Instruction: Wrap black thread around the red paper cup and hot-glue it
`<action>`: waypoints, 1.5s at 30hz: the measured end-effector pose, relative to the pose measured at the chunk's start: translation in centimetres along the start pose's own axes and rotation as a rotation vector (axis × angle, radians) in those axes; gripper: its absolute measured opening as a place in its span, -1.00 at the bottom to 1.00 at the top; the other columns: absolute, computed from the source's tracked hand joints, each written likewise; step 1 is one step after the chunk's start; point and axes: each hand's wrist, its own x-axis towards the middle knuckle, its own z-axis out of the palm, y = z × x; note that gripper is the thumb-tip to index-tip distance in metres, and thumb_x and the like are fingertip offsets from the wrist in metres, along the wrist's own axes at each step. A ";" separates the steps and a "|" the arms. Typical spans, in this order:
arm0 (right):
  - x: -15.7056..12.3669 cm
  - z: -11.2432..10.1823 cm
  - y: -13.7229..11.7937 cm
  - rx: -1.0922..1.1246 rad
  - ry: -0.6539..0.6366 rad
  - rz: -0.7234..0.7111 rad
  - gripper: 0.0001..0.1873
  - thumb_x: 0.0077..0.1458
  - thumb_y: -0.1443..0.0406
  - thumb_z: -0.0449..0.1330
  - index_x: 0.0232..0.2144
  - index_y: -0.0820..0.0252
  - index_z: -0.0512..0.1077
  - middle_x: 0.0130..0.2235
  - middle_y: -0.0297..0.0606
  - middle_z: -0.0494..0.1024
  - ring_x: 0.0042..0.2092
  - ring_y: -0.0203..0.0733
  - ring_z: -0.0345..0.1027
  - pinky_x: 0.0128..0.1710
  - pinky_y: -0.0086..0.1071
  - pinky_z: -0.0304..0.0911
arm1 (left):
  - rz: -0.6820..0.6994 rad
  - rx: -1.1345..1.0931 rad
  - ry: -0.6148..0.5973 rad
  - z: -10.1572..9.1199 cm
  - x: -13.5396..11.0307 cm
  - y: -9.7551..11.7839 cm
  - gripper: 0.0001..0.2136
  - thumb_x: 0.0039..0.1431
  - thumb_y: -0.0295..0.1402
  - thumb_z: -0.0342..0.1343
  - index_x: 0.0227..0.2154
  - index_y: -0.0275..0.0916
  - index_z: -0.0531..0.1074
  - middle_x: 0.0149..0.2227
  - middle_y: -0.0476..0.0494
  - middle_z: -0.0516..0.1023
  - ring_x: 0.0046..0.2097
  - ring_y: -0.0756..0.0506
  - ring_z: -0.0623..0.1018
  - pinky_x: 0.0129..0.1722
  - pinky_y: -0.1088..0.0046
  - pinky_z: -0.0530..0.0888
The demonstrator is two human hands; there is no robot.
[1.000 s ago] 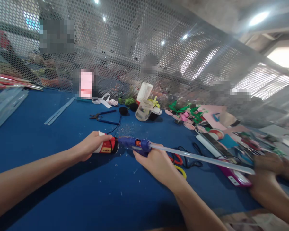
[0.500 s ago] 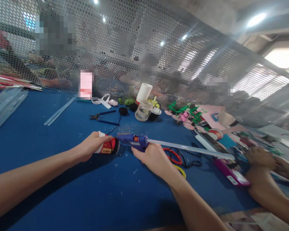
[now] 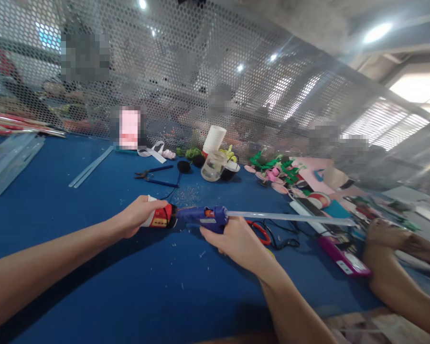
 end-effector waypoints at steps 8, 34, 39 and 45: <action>-0.5 0.4 0.3 -0.134 0.064 -0.119 -0.81 -0.15 0.31 0.00 -0.72 0.20 0.17 -0.71 -0.44 0.21 -0.64 -0.39 0.03 -0.65 -0.51 -0.02 | -0.001 0.024 0.034 0.1 -0.1 0.2 -0.75 -0.25 -0.21 0.12 -0.63 -0.35 0.38 -0.64 -0.07 0.46 -0.55 -0.03 0.44 -0.50 0.48 0.29; 4.9 -1.3 4.2 0.434 0.268 0.038 -0.71 -0.13 0.13 0.07 -0.52 0.29 0.28 -0.52 -0.25 0.39 -0.54 -0.38 0.23 -0.58 -0.51 0.18 | 0.085 0.047 -0.015 0.0 0.0 -0.4 -0.76 -0.22 -0.20 0.10 -0.61 -0.33 0.38 -0.62 -0.06 0.44 -0.52 -0.03 0.43 -0.49 0.49 0.29; 8.0 0.0 6.4 0.249 0.186 0.151 -0.63 -0.06 0.08 -0.02 -0.67 0.26 0.24 -0.66 -0.29 0.35 -0.69 -0.40 0.17 -0.69 -0.50 0.12 | 0.224 0.191 0.002 0.0 -0.3 -0.6 -0.76 -0.21 -0.19 0.06 -0.63 -0.31 0.39 -0.65 -0.03 0.42 -0.55 -0.03 0.40 -0.58 0.52 0.25; 9.7 0.7 7.9 0.054 0.258 0.229 -0.67 -0.11 0.14 0.07 -0.73 0.23 0.22 -0.70 -0.21 0.33 -0.56 -0.19 0.30 -0.56 -0.39 0.14 | 0.277 0.283 -0.019 0.0 -0.5 -0.7 -0.75 -0.19 -0.18 0.04 -0.66 -0.30 0.39 -0.69 -0.01 0.38 -0.59 0.00 0.34 -0.63 0.54 0.20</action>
